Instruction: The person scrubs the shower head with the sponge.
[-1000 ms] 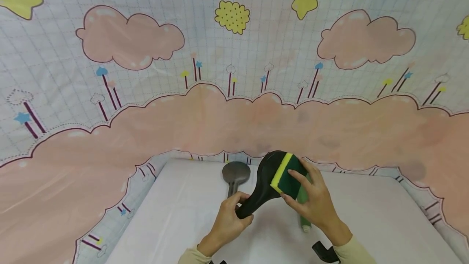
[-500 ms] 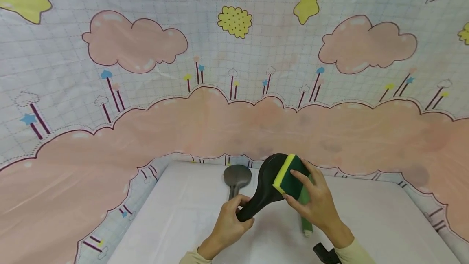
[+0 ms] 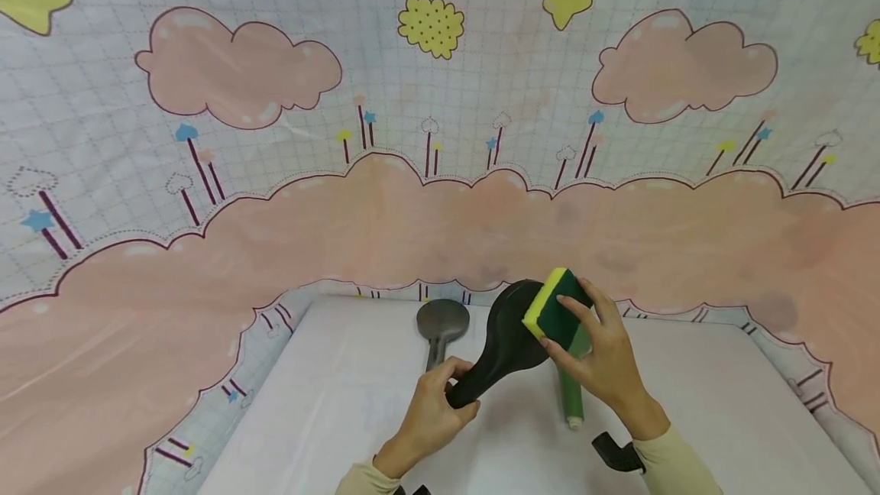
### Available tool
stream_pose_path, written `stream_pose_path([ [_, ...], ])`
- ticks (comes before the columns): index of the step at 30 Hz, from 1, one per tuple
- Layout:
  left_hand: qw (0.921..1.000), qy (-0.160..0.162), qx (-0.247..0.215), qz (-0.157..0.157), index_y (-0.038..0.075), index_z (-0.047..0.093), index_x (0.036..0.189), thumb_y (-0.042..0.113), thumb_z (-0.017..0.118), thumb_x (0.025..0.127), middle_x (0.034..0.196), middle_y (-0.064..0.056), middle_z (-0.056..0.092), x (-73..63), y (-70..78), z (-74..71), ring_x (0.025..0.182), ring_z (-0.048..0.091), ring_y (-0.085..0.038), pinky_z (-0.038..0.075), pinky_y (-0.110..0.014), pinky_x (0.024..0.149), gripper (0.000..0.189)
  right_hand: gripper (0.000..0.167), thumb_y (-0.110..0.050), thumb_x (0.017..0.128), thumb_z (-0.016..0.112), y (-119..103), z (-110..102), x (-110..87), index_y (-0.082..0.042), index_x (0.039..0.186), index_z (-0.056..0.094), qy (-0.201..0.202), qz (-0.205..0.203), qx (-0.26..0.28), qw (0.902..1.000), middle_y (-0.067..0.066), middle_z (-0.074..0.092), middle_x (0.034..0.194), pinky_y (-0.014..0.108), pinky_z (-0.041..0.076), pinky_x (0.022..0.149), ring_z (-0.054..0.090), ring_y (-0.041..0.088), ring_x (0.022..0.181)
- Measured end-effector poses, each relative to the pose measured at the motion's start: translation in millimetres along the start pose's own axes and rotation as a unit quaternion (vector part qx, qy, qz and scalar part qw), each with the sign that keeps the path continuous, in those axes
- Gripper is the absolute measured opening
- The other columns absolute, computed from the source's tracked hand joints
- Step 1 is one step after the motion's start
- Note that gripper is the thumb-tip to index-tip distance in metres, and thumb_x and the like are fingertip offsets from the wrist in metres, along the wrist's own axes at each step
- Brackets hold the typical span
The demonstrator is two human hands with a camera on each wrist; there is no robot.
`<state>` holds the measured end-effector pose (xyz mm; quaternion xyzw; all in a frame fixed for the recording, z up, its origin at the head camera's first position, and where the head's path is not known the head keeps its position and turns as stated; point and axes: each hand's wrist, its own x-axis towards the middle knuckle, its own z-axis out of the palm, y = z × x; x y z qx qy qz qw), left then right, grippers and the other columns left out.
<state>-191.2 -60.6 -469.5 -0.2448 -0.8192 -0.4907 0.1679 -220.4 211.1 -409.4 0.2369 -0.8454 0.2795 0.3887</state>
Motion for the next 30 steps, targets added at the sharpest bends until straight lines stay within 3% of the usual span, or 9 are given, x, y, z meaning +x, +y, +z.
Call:
stream_pose_path([
  [5, 1.0000, 0.003, 0.004, 0.001, 0.013, 0.065, 0.104, -0.002, 0.082, 0.066, 0.092, 0.001, 0.068, -0.2, -0.4, -0.1, 0.083, 0.060, -0.007, 0.051, -0.021, 0.067, 0.044, 0.070, -0.025, 0.065, 0.088, -3.9, 1.7, -2.0, -0.013, 0.129, 0.061, -0.009, -0.003, 0.001, 1.0000, 0.021, 0.042, 0.149, 0.058, 0.056, 0.081, 0.042, 0.040, 0.131],
  [9, 1.0000, 0.005, 0.007, 0.004, 0.013, 0.065, 0.104, -0.002, 0.082, 0.066, 0.093, 0.000, 0.068, 1.0, -0.7, 0.6, 0.083, 0.059, -0.007, 0.051, -0.020, 0.067, 0.044, 0.067, -0.035, 0.071, 0.086, -6.8, 3.9, -4.3, -0.015, 0.129, 0.061, -0.010, -0.014, 0.003, 0.9998, 0.021, 0.042, 0.149, 0.057, 0.056, 0.080, 0.043, 0.040, 0.131],
  [16, 0.9998, 0.012, 0.016, 0.007, 0.013, 0.065, 0.104, -0.002, 0.083, 0.065, 0.092, 0.001, 0.067, 3.7, -3.0, 1.6, 0.081, 0.059, -0.006, 0.050, -0.020, 0.067, 0.046, 0.064, -0.064, 0.086, 0.060, -13.0, 9.2, -5.4, -0.016, 0.128, 0.062, -0.011, -0.050, 0.005, 0.9987, 0.021, 0.044, 0.147, 0.056, 0.055, 0.085, 0.043, 0.037, 0.131],
  [30, 0.9997, 0.007, 0.024, 0.000, 0.016, 0.065, 0.105, 0.002, 0.082, 0.066, 0.094, 0.004, 0.067, 1.4, -3.4, 0.5, 0.085, 0.059, -0.004, 0.049, -0.020, 0.071, 0.045, 0.065, -0.065, 0.088, 0.055, -17.4, 12.5, -6.2, -0.013, 0.125, 0.064, 0.000, -0.076, -0.010, 0.9971, 0.025, 0.047, 0.144, 0.056, 0.053, 0.086, 0.047, 0.038, 0.127],
])
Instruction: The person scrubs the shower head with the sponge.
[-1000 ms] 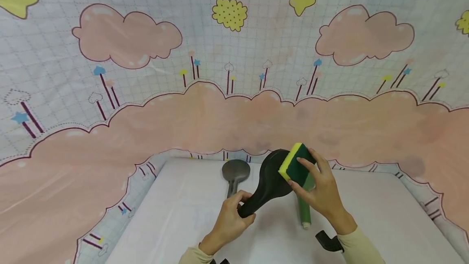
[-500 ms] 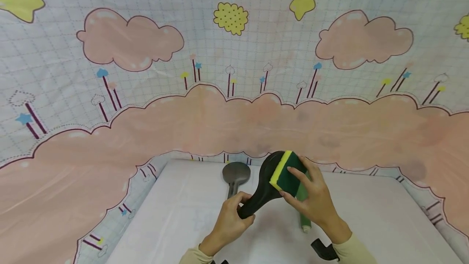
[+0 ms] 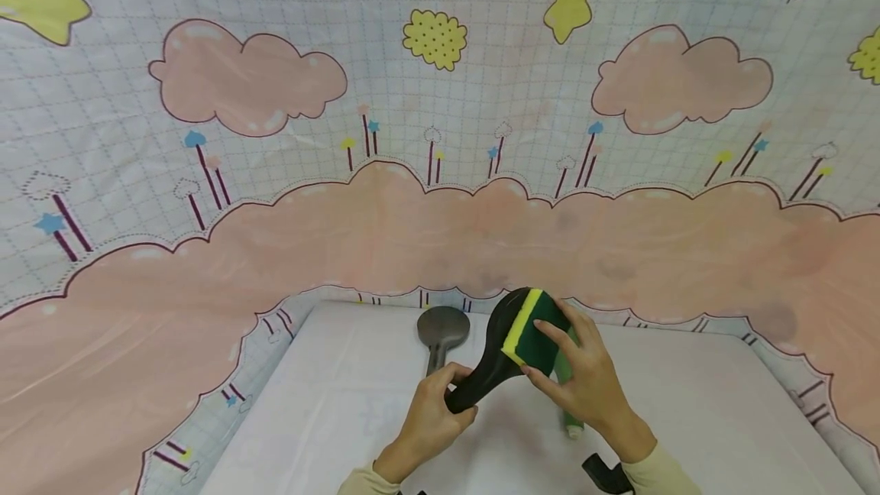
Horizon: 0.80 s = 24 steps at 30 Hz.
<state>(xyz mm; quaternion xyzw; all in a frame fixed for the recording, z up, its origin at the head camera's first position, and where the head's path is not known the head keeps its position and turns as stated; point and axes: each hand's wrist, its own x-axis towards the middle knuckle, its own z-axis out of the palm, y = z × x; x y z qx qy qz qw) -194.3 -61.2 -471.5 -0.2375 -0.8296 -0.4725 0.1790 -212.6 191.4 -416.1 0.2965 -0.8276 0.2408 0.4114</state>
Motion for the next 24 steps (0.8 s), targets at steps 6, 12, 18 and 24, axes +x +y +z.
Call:
stream_pose_path([
  [6, 0.9999, 0.002, -0.004, 0.011, 0.017, 0.065, 0.104, 0.002, 0.083, 0.065, 0.093, 0.006, 0.067, -0.7, 0.7, -0.4, 0.084, 0.058, -0.003, 0.049, -0.020, 0.070, 0.045, 0.063, -0.042, 0.077, 0.081, 6.9, -8.7, 2.9, -0.012, 0.128, 0.061, -0.010, 0.050, 0.024, 0.9984, 0.020, 0.043, 0.149, 0.049, 0.057, 0.084, 0.045, 0.037, 0.130],
  [12, 0.9997, -0.006, -0.021, 0.007, 0.018, 0.065, 0.105, 0.003, 0.083, 0.066, 0.094, 0.006, 0.068, -1.8, 3.1, -1.1, 0.086, 0.059, -0.003, 0.049, -0.020, 0.070, 0.045, 0.072, -0.017, 0.065, 0.089, 12.9, -16.7, 6.7, -0.012, 0.131, 0.060, -0.010, 0.094, 0.043, 0.9946, 0.018, 0.041, 0.151, 0.015, 0.045, 0.093, 0.046, 0.037, 0.130],
  [18, 0.9960, -0.024, -0.081, -0.028, 0.019, 0.065, 0.109, 0.002, 0.082, 0.068, 0.099, 0.003, 0.069, -1.9, 3.2, -1.6, 0.092, 0.062, -0.007, 0.051, -0.023, 0.073, 0.047, 0.070, -0.012, 0.067, 0.087, 19.7, -20.7, 6.8, -0.012, 0.131, 0.059, -0.004, 0.123, 0.043, 0.9914, 0.018, 0.042, 0.150, 0.051, 0.056, 0.084, 0.048, 0.039, 0.128],
  [24, 0.9780, -0.068, -0.175, -0.092, 0.015, 0.061, 0.116, 0.002, 0.080, 0.073, 0.106, -0.008, 0.069, -1.8, 3.3, -4.3, 0.094, 0.067, -0.011, 0.055, -0.026, 0.070, 0.048, 0.069, -0.011, 0.069, 0.085, 24.0, -20.6, 3.4, -0.012, 0.132, 0.058, 0.004, 0.133, 0.049, 0.9900, 0.016, 0.044, 0.149, 0.022, 0.049, 0.091, 0.049, 0.038, 0.127],
])
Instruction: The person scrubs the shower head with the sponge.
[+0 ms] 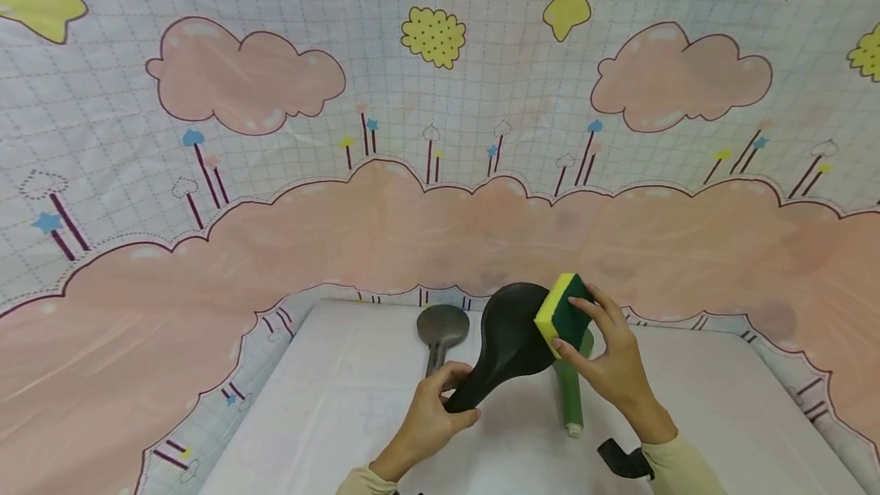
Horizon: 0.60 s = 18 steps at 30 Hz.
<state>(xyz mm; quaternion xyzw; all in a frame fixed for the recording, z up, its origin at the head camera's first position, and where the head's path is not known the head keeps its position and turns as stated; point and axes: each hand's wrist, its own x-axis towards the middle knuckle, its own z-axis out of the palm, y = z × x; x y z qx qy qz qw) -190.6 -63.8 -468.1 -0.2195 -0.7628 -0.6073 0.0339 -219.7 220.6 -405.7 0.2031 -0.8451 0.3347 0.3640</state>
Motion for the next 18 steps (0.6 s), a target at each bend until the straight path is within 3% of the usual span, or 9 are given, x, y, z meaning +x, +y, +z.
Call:
stream_pose_path([
  [3, 0.9976, -0.031, -0.054, -0.030, 0.010, 0.056, 0.121, 0.000, 0.077, 0.077, 0.106, -0.020, 0.070, -1.0, 1.1, -1.0, 0.079, 0.068, -0.009, 0.054, -0.023, 0.058, 0.050, 0.068, -0.012, 0.070, 0.086, 1.0, 1.0, -1.5, -0.013, 0.133, 0.059, -0.009, 0.007, -0.001, 0.9999, 0.016, 0.043, 0.149, 0.015, 0.043, 0.092, 0.048, 0.037, 0.128],
  [5, 0.9941, -0.047, -0.086, -0.047, 0.007, 0.054, 0.123, -0.002, 0.075, 0.078, 0.105, -0.026, 0.069, -1.6, 2.1, -1.3, 0.068, 0.065, -0.008, 0.051, -0.021, 0.050, 0.051, 0.068, -0.013, 0.070, 0.086, 1.3, 1.8, -2.2, -0.013, 0.132, 0.059, -0.015, 0.009, -0.003, 0.9998, 0.017, 0.043, 0.149, 0.021, 0.047, 0.092, 0.047, 0.037, 0.129],
  [8, 0.9922, -0.051, -0.100, -0.055, 0.004, 0.052, 0.122, -0.004, 0.073, 0.077, 0.102, -0.031, 0.069, -1.7, 2.4, -1.4, 0.059, 0.058, -0.004, 0.046, -0.018, 0.047, 0.050, 0.067, -0.014, 0.070, 0.086, 1.4, 2.8, -3.2, -0.014, 0.132, 0.059, -0.017, 0.013, -0.001, 0.9998, 0.017, 0.043, 0.149, 0.018, 0.046, 0.093, 0.047, 0.037, 0.129],
  [13, 0.9915, -0.049, -0.105, -0.060, 0.000, 0.055, 0.126, -0.002, 0.072, 0.080, 0.101, -0.030, 0.069, 0.5, 2.2, -0.9, 0.059, 0.055, -0.003, 0.043, -0.016, 0.047, 0.050, 0.067, -0.013, 0.069, 0.086, 0.9, 5.0, -4.3, -0.015, 0.132, 0.061, -0.008, 0.016, 0.018, 0.9997, 0.013, 0.042, 0.152, 0.002, 0.033, 0.093, 0.045, 0.037, 0.132],
  [18, 0.9927, -0.042, -0.100, -0.054, 0.004, 0.061, 0.126, 0.002, 0.072, 0.083, 0.099, -0.026, 0.069, 2.9, 4.3, 1.2, 0.063, 0.056, -0.003, 0.044, -0.016, 0.049, 0.045, 0.068, -0.015, 0.068, 0.087, -1.4, 7.9, -7.7, -0.017, 0.131, 0.062, -0.006, 0.005, 0.010, 0.9999, 0.011, 0.041, 0.153, 0.002, 0.033, 0.093, 0.044, 0.037, 0.132],
])
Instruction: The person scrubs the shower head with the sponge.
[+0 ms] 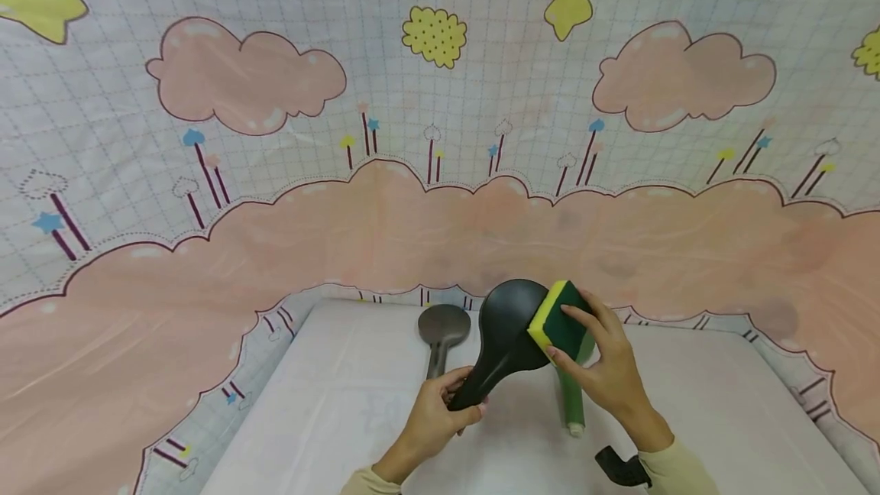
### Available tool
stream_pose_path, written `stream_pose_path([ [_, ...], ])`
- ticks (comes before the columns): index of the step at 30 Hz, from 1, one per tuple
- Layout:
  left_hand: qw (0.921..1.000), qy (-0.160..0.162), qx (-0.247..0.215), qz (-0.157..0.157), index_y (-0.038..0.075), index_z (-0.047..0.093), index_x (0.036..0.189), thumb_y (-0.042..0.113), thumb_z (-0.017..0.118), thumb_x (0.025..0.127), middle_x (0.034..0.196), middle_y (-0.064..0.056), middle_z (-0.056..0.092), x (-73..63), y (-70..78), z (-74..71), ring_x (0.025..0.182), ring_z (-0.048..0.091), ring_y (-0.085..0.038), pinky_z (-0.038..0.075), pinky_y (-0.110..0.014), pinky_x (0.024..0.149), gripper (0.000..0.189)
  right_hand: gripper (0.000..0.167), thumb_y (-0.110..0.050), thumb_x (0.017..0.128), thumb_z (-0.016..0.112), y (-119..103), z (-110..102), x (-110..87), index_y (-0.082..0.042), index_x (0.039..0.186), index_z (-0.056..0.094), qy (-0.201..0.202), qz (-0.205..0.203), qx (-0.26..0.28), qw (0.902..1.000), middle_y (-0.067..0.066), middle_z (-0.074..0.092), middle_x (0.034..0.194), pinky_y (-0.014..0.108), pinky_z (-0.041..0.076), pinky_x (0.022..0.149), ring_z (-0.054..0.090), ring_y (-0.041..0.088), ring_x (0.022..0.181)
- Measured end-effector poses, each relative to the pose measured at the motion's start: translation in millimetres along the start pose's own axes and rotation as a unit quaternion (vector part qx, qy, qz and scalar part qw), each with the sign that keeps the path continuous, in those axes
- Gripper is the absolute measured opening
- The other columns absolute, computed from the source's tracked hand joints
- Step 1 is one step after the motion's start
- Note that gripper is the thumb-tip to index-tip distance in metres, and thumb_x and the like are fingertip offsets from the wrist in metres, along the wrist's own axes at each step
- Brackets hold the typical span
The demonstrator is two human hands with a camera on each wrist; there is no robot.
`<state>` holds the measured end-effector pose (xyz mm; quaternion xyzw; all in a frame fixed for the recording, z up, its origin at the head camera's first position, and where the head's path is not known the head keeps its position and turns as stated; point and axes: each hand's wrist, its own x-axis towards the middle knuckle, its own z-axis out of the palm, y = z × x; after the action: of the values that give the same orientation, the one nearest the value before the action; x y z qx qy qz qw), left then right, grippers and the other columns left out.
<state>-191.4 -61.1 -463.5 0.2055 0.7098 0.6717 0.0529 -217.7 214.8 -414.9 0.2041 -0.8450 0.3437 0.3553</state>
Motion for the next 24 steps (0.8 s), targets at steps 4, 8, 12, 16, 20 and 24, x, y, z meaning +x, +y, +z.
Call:
stream_pose_path([
  [4, 0.9998, 0.012, -0.004, 0.015, 0.006, 0.062, 0.126, 0.002, 0.072, 0.083, 0.096, -0.026, 0.069, 0.9, 3.3, 1.6, 0.061, 0.056, -0.003, 0.044, -0.016, 0.048, 0.044, 0.069, -0.017, 0.067, 0.088, -2.6, 4.2, -5.0, -0.019, 0.131, 0.062, -0.001, -0.008, -0.016, 0.9998, 0.009, 0.040, 0.154, 0.011, 0.043, 0.091, 0.043, 0.034, 0.133],
  [8, 0.9996, 0.018, -0.016, 0.013, 0.005, 0.061, 0.127, 0.002, 0.072, 0.083, 0.097, -0.027, 0.068, 1.3, 6.2, 2.1, 0.059, 0.055, -0.003, 0.044, -0.017, 0.048, 0.045, 0.069, -0.020, 0.065, 0.089, -8.5, 10.2, -10.1, -0.019, 0.129, 0.063, 0.002, -0.022, -0.025, 0.9994, 0.014, 0.042, 0.151, 0.022, 0.049, 0.092, 0.042, 0.032, 0.133],
  [12, 0.9995, 0.027, -0.018, 0.005, 0.004, 0.059, 0.130, 0.002, 0.072, 0.083, 0.099, -0.027, 0.068, 2.2, 8.5, 2.2, 0.057, 0.053, -0.004, 0.044, -0.017, 0.049, 0.048, 0.068, -0.023, 0.065, 0.089, -17.0, 17.4, -14.7, -0.018, 0.127, 0.064, 0.000, -0.029, -0.018, 0.9994, 0.016, 0.042, 0.151, 0.018, 0.041, 0.102, 0.041, 0.031, 0.136],
  [16, 0.9991, 0.032, -0.025, 0.006, 0.001, 0.056, 0.133, 0.000, 0.071, 0.083, 0.103, -0.031, 0.067, 3.1, 9.6, 2.9, 0.058, 0.054, -0.004, 0.044, -0.016, 0.049, 0.053, 0.068, -0.025, 0.064, 0.089, -24.4, 21.3, -18.6, -0.019, 0.127, 0.064, -0.004, -0.027, -0.023, 0.9993, 0.016, 0.042, 0.151, 0.027, 0.046, 0.103, 0.040, 0.030, 0.136],
  [20, 0.9989, 0.032, -0.034, 0.004, 0.002, 0.054, 0.136, -0.001, 0.071, 0.083, 0.103, -0.030, 0.067, 4.3, 10.8, 4.3, 0.058, 0.054, -0.004, 0.044, -0.016, 0.049, 0.056, 0.068, -0.027, 0.065, 0.089, -29.2, 19.7, -19.1, -0.019, 0.127, 0.064, -0.010, -0.031, -0.039, 0.9987, 0.015, 0.041, 0.152, 0.043, 0.053, 0.097, 0.041, 0.031, 0.135],
  [24, 0.9989, 0.025, -0.039, 0.000, 0.002, 0.054, 0.137, -0.003, 0.068, 0.084, 0.103, -0.030, 0.067, 4.2, 13.8, 4.5, 0.057, 0.053, -0.004, 0.045, -0.016, 0.050, 0.056, 0.066, -0.032, 0.067, 0.087, -29.9, 15.9, -17.0, -0.018, 0.127, 0.064, -0.009, -0.046, -0.046, 0.9979, 0.015, 0.042, 0.152, 0.043, 0.053, 0.096, 0.042, 0.031, 0.134],
])
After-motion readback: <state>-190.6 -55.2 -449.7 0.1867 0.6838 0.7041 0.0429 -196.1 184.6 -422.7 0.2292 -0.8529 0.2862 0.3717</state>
